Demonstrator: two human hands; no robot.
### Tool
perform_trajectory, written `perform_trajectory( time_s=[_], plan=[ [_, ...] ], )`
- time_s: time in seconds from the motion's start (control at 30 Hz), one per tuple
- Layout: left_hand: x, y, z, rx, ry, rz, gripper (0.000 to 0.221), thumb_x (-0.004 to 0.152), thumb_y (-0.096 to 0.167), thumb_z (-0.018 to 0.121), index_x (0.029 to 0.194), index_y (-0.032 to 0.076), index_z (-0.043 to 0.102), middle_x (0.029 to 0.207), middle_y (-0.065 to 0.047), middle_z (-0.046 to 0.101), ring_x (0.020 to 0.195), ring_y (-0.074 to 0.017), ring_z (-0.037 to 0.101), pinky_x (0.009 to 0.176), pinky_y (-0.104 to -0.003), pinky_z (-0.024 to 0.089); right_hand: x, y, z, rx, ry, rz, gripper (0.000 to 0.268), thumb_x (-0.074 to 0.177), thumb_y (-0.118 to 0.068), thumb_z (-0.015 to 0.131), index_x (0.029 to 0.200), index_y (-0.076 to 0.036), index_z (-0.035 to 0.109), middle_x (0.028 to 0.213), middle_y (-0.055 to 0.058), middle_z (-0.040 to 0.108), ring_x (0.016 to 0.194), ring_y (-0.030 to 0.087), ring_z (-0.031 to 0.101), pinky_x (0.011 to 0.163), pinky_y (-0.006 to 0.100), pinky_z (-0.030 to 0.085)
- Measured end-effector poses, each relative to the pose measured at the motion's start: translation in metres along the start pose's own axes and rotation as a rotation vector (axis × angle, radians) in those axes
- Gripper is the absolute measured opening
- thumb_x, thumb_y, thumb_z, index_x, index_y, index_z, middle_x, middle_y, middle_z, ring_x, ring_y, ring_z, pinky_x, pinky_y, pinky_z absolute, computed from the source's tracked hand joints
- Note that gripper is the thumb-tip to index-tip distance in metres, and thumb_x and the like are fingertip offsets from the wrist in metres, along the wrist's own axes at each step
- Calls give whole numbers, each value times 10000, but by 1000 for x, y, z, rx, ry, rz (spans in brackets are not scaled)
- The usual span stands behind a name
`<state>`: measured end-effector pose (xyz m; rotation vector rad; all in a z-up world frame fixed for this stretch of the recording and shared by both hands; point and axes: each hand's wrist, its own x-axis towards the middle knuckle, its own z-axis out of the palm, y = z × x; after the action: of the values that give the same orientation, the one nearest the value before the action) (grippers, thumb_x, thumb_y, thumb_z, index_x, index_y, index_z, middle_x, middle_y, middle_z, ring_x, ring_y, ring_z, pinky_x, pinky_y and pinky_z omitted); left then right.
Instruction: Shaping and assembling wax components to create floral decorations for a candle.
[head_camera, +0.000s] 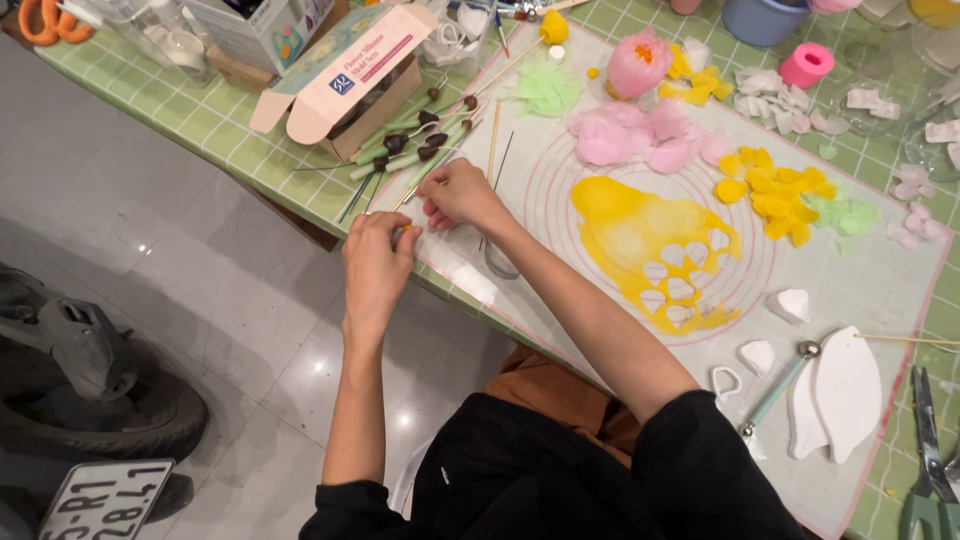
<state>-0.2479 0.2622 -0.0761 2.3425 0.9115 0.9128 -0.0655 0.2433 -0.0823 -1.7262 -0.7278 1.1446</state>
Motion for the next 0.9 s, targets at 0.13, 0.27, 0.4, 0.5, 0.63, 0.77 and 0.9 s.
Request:
perform_trajectory(
  time_s=[0.13,0.27,0.4,0.5,0.63,0.77,0.9],
  plan=[
    [8,-26,-3,-485,-157,-343,205,890,167,746,1044,31,753,960,-55,772,895,-190,741,815,-331,569,-1,10,8,-182,117,-283,175,946,-155,656,1012,-16,738,766,140,732,623,223,740,525,346,600],
    [10,-78,1,-1368,-125,-337,278,1011,136,692,1220,-48,699,1049,-147,737,994,-218,685,926,-339,553,-4,6,20,-795,164,-741,221,836,-159,723,1044,-180,795,884,83,705,824,266,706,688,409,548],
    [11,-80,-3,-1891,-209,-383,366,1053,128,636,1366,-55,586,1175,-195,700,1104,-283,689,1010,-359,539,-1,-5,25,-1047,155,-859,70,845,-206,723,869,-176,782,955,65,596,961,242,644,696,422,538],
    [16,-69,-4,-1919,-176,-409,362,1028,96,625,1358,-45,573,1224,-207,692,1145,-292,676,1062,-371,528,11,-1,27,-1180,148,-1003,66,839,-144,679,801,-136,733,995,33,605,1005,227,628,732,386,562],
    [19,-65,-3,-1959,-150,-381,336,1049,84,617,1358,-42,577,1253,-213,678,1185,-288,663,1108,-378,516,12,-2,31,-1167,173,-1068,108,852,-174,674,834,-69,690,1045,57,596,990,233,615,652,375,554],
    [17,-72,2,-2020,-117,-405,300,1061,104,618,1330,-25,597,1259,-190,679,1188,-280,654,1102,-374,514,2,-13,30,-1044,161,-1052,149,874,-123,642,1013,-69,648,1052,62,598,998,260,615,650,388,552],
    [16,-68,2,-2013,-103,-386,299,1057,135,640,1314,-12,606,1238,-176,685,1169,-269,659,1086,-371,520,-8,-35,18,-669,251,-1176,132,950,-62,650,1068,-75,591,1007,57,648,987,275,660,779,394,562]
  ],
)
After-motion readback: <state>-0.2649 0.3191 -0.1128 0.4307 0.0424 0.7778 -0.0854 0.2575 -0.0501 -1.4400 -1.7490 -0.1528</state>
